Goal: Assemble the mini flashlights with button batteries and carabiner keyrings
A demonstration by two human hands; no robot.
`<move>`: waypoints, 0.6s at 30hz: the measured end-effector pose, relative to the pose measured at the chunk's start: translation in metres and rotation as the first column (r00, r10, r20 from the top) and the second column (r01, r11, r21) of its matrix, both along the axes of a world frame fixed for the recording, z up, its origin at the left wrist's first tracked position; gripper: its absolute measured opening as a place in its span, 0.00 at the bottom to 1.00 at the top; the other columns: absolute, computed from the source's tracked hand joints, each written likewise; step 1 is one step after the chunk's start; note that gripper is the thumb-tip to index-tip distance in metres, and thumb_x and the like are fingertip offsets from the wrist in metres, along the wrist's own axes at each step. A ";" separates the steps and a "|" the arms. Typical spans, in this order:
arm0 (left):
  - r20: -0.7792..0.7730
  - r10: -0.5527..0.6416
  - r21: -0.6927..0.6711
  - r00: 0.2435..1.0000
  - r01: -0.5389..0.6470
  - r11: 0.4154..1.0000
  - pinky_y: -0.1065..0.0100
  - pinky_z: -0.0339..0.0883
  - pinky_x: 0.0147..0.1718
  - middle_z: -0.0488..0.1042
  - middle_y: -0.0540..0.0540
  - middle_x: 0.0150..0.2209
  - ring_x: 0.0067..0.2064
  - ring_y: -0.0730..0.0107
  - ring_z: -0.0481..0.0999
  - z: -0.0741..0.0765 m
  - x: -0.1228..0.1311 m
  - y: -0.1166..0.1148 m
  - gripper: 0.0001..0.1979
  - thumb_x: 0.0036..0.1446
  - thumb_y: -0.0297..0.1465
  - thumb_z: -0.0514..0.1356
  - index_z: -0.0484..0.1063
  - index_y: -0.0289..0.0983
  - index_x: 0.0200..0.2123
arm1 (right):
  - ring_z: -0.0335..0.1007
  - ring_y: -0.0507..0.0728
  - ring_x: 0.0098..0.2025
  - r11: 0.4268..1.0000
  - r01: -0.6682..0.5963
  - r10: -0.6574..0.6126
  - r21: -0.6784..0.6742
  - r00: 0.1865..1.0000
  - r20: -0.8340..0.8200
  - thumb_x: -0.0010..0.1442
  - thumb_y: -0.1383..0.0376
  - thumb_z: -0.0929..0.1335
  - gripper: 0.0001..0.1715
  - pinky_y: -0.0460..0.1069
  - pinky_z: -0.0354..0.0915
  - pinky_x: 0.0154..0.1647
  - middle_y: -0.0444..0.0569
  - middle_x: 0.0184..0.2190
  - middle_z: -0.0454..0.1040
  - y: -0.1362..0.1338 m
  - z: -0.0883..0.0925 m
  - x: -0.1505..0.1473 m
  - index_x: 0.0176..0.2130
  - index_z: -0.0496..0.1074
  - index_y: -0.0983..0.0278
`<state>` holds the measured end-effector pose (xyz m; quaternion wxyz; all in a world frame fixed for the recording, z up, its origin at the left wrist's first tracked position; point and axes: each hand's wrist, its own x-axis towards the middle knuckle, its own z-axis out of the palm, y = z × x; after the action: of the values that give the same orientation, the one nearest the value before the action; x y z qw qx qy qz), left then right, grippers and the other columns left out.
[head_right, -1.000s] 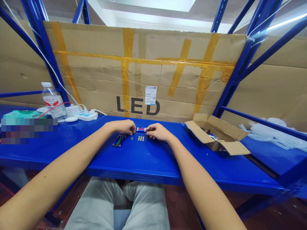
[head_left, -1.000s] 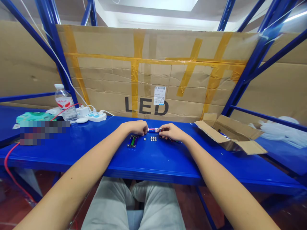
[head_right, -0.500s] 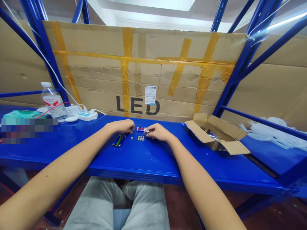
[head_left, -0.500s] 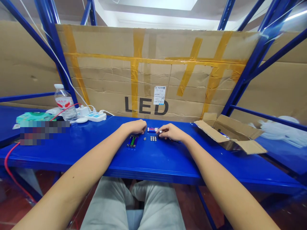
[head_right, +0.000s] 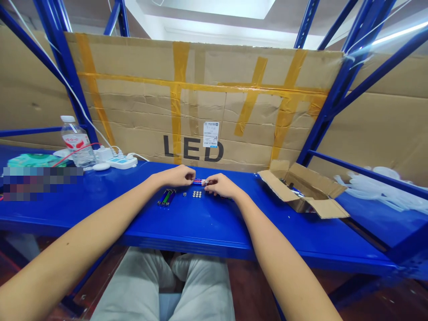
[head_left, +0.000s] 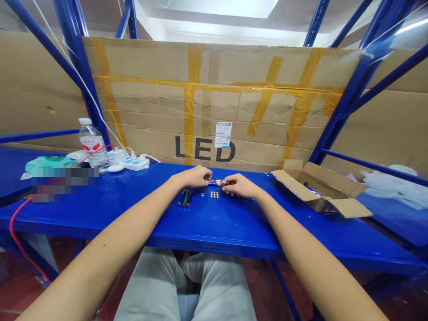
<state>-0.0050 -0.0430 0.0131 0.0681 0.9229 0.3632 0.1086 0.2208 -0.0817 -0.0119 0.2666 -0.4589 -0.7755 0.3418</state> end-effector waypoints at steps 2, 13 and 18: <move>0.140 -0.062 0.057 0.988 0.054 0.997 0.72 0.61 0.31 0.77 0.48 0.32 0.32 0.72 0.73 -0.001 0.008 -0.005 0.07 0.54 0.28 0.56 0.73 0.36 0.36 | 0.67 0.49 0.23 1.000 0.004 -0.004 -0.001 1.000 -0.005 0.52 0.66 0.69 0.10 0.44 0.64 0.24 0.47 0.27 0.76 -0.001 0.000 -0.001 0.37 0.76 0.66; 0.294 -0.277 0.302 0.915 0.186 0.935 0.70 0.65 0.38 0.80 0.46 0.37 0.38 0.68 0.77 -0.012 0.030 -0.017 0.09 0.60 0.27 0.56 0.76 0.36 0.40 | 0.69 0.51 0.24 0.999 -0.013 0.014 0.043 1.000 -0.015 0.55 0.64 0.70 0.07 0.44 0.61 0.20 0.49 0.27 0.76 0.008 -0.006 0.005 0.34 0.73 0.66; 0.281 -0.325 0.289 0.903 0.244 0.926 0.69 0.65 0.39 0.80 0.45 0.36 0.38 0.68 0.77 -0.010 0.028 -0.015 0.10 0.59 0.25 0.57 0.78 0.36 0.38 | 0.68 0.51 0.23 0.999 -0.015 0.017 0.049 0.999 -0.030 0.55 0.63 0.69 0.08 0.44 0.60 0.19 0.47 0.25 0.74 0.008 -0.005 0.005 0.34 0.73 0.65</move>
<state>0.0232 -0.0584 0.0030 0.0266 0.9369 0.1910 0.2917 0.2253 -0.0741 -0.0170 0.2867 -0.4409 -0.7832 0.3318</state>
